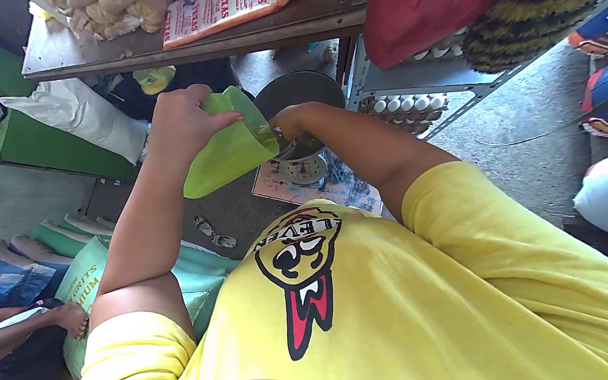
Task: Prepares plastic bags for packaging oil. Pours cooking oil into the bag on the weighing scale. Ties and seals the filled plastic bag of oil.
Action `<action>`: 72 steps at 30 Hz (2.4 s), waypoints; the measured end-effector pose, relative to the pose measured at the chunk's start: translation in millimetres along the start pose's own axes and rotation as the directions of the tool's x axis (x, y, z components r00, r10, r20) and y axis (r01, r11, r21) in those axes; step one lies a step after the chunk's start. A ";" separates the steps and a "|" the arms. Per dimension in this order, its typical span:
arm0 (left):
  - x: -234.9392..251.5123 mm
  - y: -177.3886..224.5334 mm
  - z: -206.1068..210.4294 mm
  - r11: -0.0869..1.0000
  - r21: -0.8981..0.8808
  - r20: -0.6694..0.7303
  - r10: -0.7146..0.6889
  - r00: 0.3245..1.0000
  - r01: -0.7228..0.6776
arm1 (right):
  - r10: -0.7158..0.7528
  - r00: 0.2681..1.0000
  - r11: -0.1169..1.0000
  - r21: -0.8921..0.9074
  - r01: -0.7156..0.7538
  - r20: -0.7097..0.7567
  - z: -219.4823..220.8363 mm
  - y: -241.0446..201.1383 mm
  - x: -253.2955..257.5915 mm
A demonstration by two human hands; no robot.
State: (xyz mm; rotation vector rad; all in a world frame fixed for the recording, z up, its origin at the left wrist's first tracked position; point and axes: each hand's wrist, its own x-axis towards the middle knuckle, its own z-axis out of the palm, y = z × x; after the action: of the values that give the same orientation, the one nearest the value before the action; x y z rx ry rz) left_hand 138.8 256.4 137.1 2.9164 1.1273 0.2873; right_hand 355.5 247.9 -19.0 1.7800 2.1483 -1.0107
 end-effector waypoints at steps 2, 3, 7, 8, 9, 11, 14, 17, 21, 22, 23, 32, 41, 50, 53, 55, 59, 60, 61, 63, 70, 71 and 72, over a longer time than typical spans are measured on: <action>-0.1 1.2 -1.7 1.000 0.004 0.008 0.012 1.000 -0.012 | -0.012 1.000 1.000 -0.004 0.012 -0.007 1.8 1.7 -0.9; -0.2 2.3 -2.6 1.000 0.005 0.010 0.018 1.000 -0.018 | -0.012 1.000 1.000 -0.003 0.012 -0.013 2.7 2.5 -0.9; -0.3 5.7 -2.8 1.000 0.014 0.018 0.019 1.000 -0.019 | -0.013 1.000 1.000 -0.011 0.013 -0.007 5.2 4.7 -0.8; -0.6 6.3 -2.6 1.000 0.015 0.019 0.020 1.000 -0.020 | -0.012 1.000 1.000 -0.011 0.012 -0.007 6.5 5.8 0.4; -0.8 7.2 -2.8 1.000 0.015 0.023 0.019 1.000 -0.019 | -0.010 1.000 1.000 -0.009 0.010 -0.009 7.7 6.8 1.2; -1.5 9.2 -2.9 1.000 0.017 0.029 0.018 0.999 -0.019 | -0.006 1.000 1.000 0.003 0.006 -0.010 9.9 7.8 0.9; -2.9 11.1 -1.7 1.000 0.017 0.027 0.026 0.999 -0.026 | -0.001 1.000 1.000 0.008 0.002 -0.006 10.9 7.7 -2.0; -3.7 11.9 0.1 1.000 0.006 0.031 0.022 0.999 -0.022 | 0.007 1.000 1.000 -0.004 -0.007 0.006 11.1 6.1 -4.9; -4.5 14.9 1.1 1.000 -0.003 0.035 0.017 0.999 -0.017 | -0.003 1.000 1.000 -0.017 0.003 0.010 14.3 6.7 -6.5; -4.7 15.5 1.7 1.000 -0.005 0.032 0.016 0.999 -0.016 | -0.008 1.000 1.000 -0.020 0.008 0.011 15.3 7.2 -5.6; -4.6 15.5 2.5 1.000 -0.004 0.028 0.018 0.999 -0.017 | -0.011 1.000 0.999 -0.032 0.011 0.011 15.8 7.4 -4.4; -5.9 16.2 6.0 0.999 -0.027 0.001 0.037 0.999 -0.037 | -0.013 1.000 0.999 -0.041 0.012 -0.024 15.6 6.7 -10.2; -22.4 5.4 33.8 0.994 -0.103 -0.114 0.024 0.993 -0.036 | -0.047 0.995 0.999 -0.004 0.047 -0.083 18.9 22.3 -10.8; -58.9 -16.7 87.7 0.949 -0.315 -0.305 -0.130 0.943 0.029 | -0.101 0.982 0.983 0.137 0.123 -0.161 29.1 50.0 -6.8; -69.7 -26.2 104.1 0.926 -0.374 -0.354 -0.193 0.915 0.051 | -0.079 0.981 0.978 0.180 0.110 -0.175 30.3 52.6 -9.4; -77.0 -30.2 112.6 0.893 -0.443 -0.367 -0.254 0.895 0.071 | -0.071 0.981 0.975 0.197 0.107 -0.180 30.3 54.0 -10.0; -91.9 -39.2 130.3 0.774 -0.623 -0.331 -0.392 0.858 0.113 | -0.059 0.982 0.973 0.208 0.096 -0.178 29.3 54.0 -12.0; -95.4 -41.1 134.0 0.735 -0.668 -0.310 -0.421 0.853 0.120 | -0.057 0.982 0.974 0.206 0.094 -0.178 29.8 55.1 -12.1; -98.7 -42.3 136.5 0.692 -0.711 -0.281 -0.446 0.850 0.128 | -0.056 0.982 0.973 0.209 0.094 -0.181 30.6 56.2 -12.0; -104.8 -44.6 140.7 0.610 -0.779 -0.222 -0.484 0.847 0.144 | -0.055 0.979 0.974 0.205 0.095 -0.195 32.3 57.3 -12.0; -133.5 -62.6 146.7 0.231 -0.952 0.015 -0.622 0.783 0.203 | -0.039 0.978 0.987 0.145 0.070 -0.206 41.7 48.9 -19.2; -139.7 -66.2 146.3 0.163 -0.955 0.087 -0.644 0.760 0.247 | -0.040 0.977 0.988 0.137 0.070 -0.208 44.2 48.1 -20.0; -146.8 -69.2 146.4 0.092 -0.948 0.172 -0.660 0.732 0.305 | -0.034 0.978 0.989 0.137 0.063 -0.205 46.3 45.8 -22.6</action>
State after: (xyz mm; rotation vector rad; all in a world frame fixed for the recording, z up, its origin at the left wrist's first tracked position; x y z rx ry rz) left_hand 11.2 219.2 -36.4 1.2886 1.2366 0.9988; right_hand 390.8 204.9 -59.6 1.9832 2.3005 -1.0620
